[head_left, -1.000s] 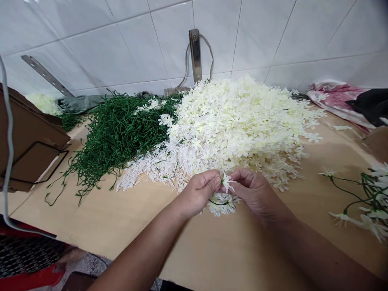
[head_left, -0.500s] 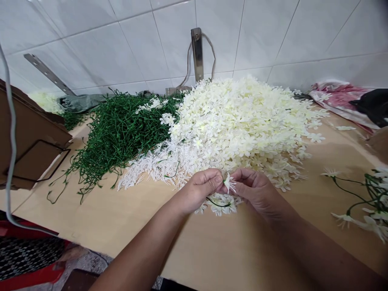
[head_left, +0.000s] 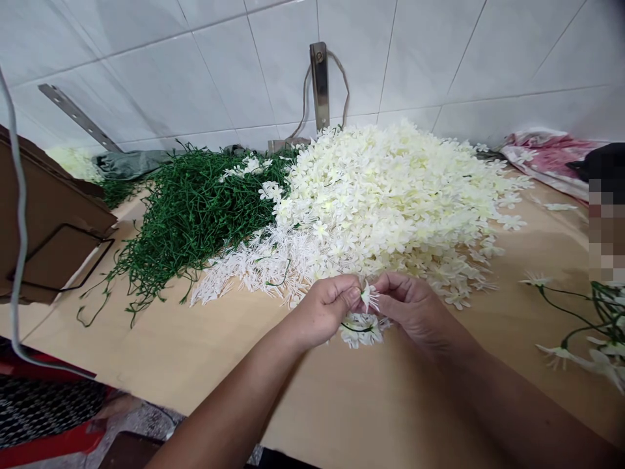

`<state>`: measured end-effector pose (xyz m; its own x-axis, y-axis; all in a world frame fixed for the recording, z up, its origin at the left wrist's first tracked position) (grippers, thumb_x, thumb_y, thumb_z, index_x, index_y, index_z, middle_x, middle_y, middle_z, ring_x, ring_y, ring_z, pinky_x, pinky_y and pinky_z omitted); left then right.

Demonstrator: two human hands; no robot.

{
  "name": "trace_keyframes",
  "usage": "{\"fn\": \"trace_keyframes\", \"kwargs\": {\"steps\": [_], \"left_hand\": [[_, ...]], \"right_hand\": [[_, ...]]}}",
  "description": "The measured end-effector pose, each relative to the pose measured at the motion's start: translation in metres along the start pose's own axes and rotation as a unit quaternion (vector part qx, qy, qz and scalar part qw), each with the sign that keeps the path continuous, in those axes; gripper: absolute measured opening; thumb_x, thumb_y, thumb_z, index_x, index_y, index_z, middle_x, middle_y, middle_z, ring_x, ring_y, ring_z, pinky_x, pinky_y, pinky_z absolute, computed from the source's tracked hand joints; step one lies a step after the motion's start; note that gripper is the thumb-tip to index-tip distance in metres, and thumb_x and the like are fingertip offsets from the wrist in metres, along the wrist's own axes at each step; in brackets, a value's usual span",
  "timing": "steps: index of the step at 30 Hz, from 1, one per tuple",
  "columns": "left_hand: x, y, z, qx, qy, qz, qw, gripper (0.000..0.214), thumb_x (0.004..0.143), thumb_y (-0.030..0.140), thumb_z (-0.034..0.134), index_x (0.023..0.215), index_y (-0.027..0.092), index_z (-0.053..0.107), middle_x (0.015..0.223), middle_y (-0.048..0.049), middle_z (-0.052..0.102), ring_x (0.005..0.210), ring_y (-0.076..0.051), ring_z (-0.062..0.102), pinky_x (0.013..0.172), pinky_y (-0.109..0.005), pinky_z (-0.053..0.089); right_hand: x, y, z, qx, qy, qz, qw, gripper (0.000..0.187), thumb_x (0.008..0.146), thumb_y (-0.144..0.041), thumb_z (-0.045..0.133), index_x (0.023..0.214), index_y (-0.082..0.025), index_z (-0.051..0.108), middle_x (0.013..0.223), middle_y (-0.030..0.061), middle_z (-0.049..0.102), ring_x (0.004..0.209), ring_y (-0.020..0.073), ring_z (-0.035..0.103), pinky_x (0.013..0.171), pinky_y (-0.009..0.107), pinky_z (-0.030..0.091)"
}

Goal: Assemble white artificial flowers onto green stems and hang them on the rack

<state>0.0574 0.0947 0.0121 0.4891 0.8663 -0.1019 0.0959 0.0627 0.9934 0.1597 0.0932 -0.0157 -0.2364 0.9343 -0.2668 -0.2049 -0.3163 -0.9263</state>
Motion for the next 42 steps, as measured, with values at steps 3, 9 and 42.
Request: {"fn": "trace_keyframes", "kwargs": {"steps": [3, 9, 42], "left_hand": [[0.000, -0.002, 0.001, -0.028, 0.003, -0.006, 1.000, 0.041, 0.072, 0.054, 0.051, 0.058, 0.016, 0.043, 0.054, 0.0040, 0.037, 0.050, -0.007, 0.031, 0.049, -0.021, 0.024], [0.002, 0.000, 0.000, -0.096, 0.024, -0.007, 0.995, 0.038, 0.075, 0.047, 0.052, 0.055, 0.016, 0.040, 0.050, 0.0056, 0.033, 0.047, -0.006, 0.025, 0.046, -0.021, 0.020], [-0.002, 0.003, -0.009, -0.069, 0.065, -0.006, 0.996, 0.042, 0.065, 0.051, 0.062, 0.055, 0.015, 0.044, 0.050, 0.0047, 0.037, 0.046, -0.005, 0.028, 0.043, -0.017, 0.022]], "right_hand": [[0.000, -0.002, 0.003, 0.028, -0.016, 0.000, 0.999, 0.025, 0.051, -0.022, 0.078, 0.058, -0.017, 0.055, 0.055, -0.0040, 0.061, 0.055, 0.0103, 0.058, 0.060, 0.024, 0.050], [-0.001, -0.006, 0.010, 0.111, -0.060, -0.011, 0.992, 0.024, 0.058, -0.030, 0.076, 0.063, -0.017, 0.057, 0.059, -0.0036, 0.062, 0.061, 0.0118, 0.062, 0.070, 0.032, 0.053], [-0.006, -0.024, 0.020, 0.095, -0.011, -0.063, 0.993, 0.030, 0.048, -0.030, 0.076, 0.058, -0.016, 0.051, 0.049, -0.0070, 0.060, 0.049, 0.0081, 0.059, 0.059, 0.024, 0.050]]}}
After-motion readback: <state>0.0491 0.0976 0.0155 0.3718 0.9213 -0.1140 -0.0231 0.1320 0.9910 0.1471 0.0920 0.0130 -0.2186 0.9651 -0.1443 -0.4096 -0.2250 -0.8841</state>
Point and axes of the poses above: each hand's wrist, its own x-axis towards the middle knuckle, its own z-axis out of the palm, y = z × x, the point moved 7 cm from there along x, towards the middle knuckle
